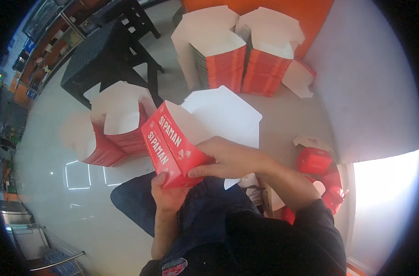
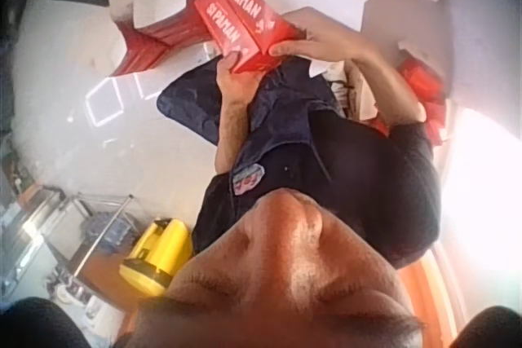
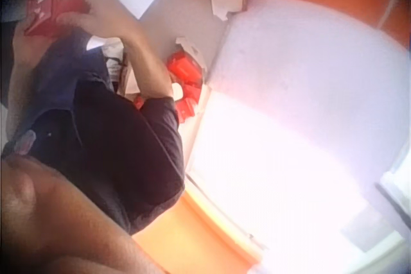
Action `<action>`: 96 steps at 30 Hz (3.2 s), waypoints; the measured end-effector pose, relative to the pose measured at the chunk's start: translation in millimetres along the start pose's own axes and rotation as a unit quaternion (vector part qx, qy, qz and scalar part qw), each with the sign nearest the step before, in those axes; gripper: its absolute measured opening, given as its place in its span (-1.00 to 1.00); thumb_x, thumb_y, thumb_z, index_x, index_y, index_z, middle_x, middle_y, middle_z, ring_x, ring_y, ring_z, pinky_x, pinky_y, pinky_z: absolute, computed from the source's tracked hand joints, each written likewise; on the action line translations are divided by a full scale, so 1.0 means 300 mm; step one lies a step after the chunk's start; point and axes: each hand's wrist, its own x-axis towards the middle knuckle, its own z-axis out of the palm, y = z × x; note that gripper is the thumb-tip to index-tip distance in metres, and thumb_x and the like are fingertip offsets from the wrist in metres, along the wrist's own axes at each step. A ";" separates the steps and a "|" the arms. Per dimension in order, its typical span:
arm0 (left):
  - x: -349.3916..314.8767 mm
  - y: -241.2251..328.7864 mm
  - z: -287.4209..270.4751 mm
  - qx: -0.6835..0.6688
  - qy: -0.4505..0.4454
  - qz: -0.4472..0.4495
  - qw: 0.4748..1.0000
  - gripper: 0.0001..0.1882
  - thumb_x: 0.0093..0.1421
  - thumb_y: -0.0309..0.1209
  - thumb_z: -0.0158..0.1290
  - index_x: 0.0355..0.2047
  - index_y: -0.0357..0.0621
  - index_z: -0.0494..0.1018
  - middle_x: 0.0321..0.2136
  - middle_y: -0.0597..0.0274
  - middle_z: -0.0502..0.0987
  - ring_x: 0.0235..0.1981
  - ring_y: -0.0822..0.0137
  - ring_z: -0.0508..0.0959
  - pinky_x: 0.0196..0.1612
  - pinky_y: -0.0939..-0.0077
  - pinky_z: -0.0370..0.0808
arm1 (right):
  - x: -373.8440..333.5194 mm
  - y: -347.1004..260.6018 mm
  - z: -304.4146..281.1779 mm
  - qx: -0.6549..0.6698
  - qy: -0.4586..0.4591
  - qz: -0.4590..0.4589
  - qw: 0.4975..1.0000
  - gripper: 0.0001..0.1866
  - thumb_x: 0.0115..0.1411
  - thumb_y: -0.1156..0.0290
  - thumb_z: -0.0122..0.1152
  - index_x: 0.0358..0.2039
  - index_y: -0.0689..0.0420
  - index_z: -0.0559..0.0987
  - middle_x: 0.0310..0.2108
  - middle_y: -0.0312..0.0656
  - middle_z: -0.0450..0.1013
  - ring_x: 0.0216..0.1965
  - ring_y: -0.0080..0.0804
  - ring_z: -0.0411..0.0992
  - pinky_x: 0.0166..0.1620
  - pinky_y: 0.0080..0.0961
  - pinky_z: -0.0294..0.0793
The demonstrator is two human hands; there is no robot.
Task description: The person sits on the floor and assembles red and white cardboard food boxes by hand. They fold the flaps, tuck the tabs into slots, and stack the finished boxes into a pile.
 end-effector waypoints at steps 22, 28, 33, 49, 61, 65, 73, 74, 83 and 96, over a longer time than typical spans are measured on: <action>0.011 0.053 0.030 0.078 -0.029 -0.034 0.996 -0.16 0.14 0.06 0.04 0.28 -0.28 0.20 0.13 -0.09 0.45 0.11 -0.01 0.51 0.15 0.11 0.44 | 0.022 0.095 0.013 -0.062 0.122 -0.047 0.989 -0.63 0.15 0.32 0.43 -0.11 0.22 0.56 -0.22 -0.04 0.59 -0.21 -0.14 0.59 -0.17 -0.38 0.53; -0.002 0.022 0.040 0.092 0.013 -0.028 0.995 -0.15 0.17 0.11 -0.02 0.29 -0.28 0.18 0.15 -0.10 0.43 0.12 -0.02 0.50 0.16 0.09 0.43 | -0.008 0.132 0.056 -0.013 0.164 -0.051 0.985 -0.69 0.15 0.33 0.40 -0.19 0.25 0.55 -0.24 0.01 0.56 -0.24 -0.07 0.57 -0.19 -0.32 0.54; -0.002 0.035 0.011 0.088 -0.026 -0.055 0.994 -0.14 0.17 0.13 -0.03 0.29 -0.29 0.18 0.15 -0.10 0.43 0.14 -0.01 0.49 0.18 0.07 0.42 | -0.009 0.118 0.059 -0.018 0.156 -0.030 0.987 -0.68 0.15 0.34 0.40 -0.19 0.26 0.55 -0.26 0.03 0.56 -0.25 -0.07 0.57 -0.20 -0.30 0.54; -0.009 -0.005 0.020 0.052 -0.022 -0.084 0.995 -0.11 0.14 0.15 0.00 0.29 -0.27 0.18 0.16 -0.07 0.42 0.15 0.02 0.48 0.21 0.08 0.40 | -0.032 0.102 0.015 0.058 0.084 0.023 0.995 -0.55 0.23 0.29 0.31 -0.01 0.33 0.44 -0.11 0.04 0.54 -0.14 -0.26 0.54 -0.06 -0.35 0.53; -0.006 -0.044 0.055 0.028 0.002 -0.073 0.997 -0.07 0.15 0.22 -0.05 0.35 -0.16 0.08 0.25 -0.04 0.32 0.21 -0.02 0.41 0.23 -0.03 0.38 | -0.044 0.100 0.052 -0.083 0.257 -0.066 0.961 -0.19 0.00 0.39 0.52 0.19 0.25 0.25 -0.13 -0.04 0.45 -0.12 -0.34 0.49 -0.08 -0.41 0.52; -0.013 -0.049 0.063 0.063 0.001 -0.070 0.996 -0.05 0.15 0.23 -0.06 0.36 -0.18 0.07 0.26 -0.06 0.31 0.21 -0.05 0.40 0.22 -0.07 0.38 | -0.048 0.094 0.047 -0.228 0.266 -0.073 0.934 -0.21 -0.07 0.41 0.51 0.17 0.18 0.32 -0.12 0.01 0.45 -0.15 -0.09 0.50 -0.12 -0.32 0.54; -0.015 -0.057 0.050 0.038 -0.017 -0.074 0.996 -0.05 0.14 0.24 -0.05 0.34 -0.19 0.09 0.24 -0.09 0.32 0.20 -0.06 0.42 0.22 -0.10 0.38 | -0.039 0.116 0.019 -0.231 0.239 -0.097 0.938 -0.17 -0.10 0.43 0.49 0.20 0.14 0.30 -0.07 0.04 0.42 -0.11 0.04 0.47 -0.07 -0.25 0.52; -0.013 -0.059 0.049 0.033 -0.016 -0.073 0.997 -0.05 0.14 0.24 -0.05 0.34 -0.20 0.09 0.24 -0.09 0.32 0.19 -0.07 0.42 0.22 -0.10 0.38 | -0.044 0.121 0.018 -0.219 0.227 -0.082 0.945 -0.15 -0.10 0.44 0.49 0.22 0.15 0.28 -0.04 0.05 0.40 -0.07 0.05 0.45 -0.04 -0.25 0.51; -0.032 -0.037 0.060 0.008 -0.016 -0.047 0.999 -0.13 0.20 0.18 -0.03 0.31 -0.22 0.12 0.18 -0.06 0.38 0.16 -0.01 0.46 0.22 0.05 0.38 | -0.041 0.105 -0.008 -0.122 0.187 0.006 0.975 -0.12 -0.05 0.54 0.39 0.27 0.16 0.15 0.14 -0.02 0.22 0.22 -0.21 0.25 0.26 -0.32 0.25; -0.043 -0.028 0.067 0.020 0.012 -0.049 0.999 -0.14 0.27 0.19 -0.18 0.35 -0.22 0.03 0.23 -0.10 0.32 0.19 -0.08 0.43 0.19 -0.01 0.42 | -0.028 0.098 -0.045 0.160 0.183 0.047 0.969 -0.16 -0.02 0.69 0.29 0.28 0.17 0.14 0.18 -0.07 0.26 0.26 -0.35 0.25 0.20 -0.39 0.40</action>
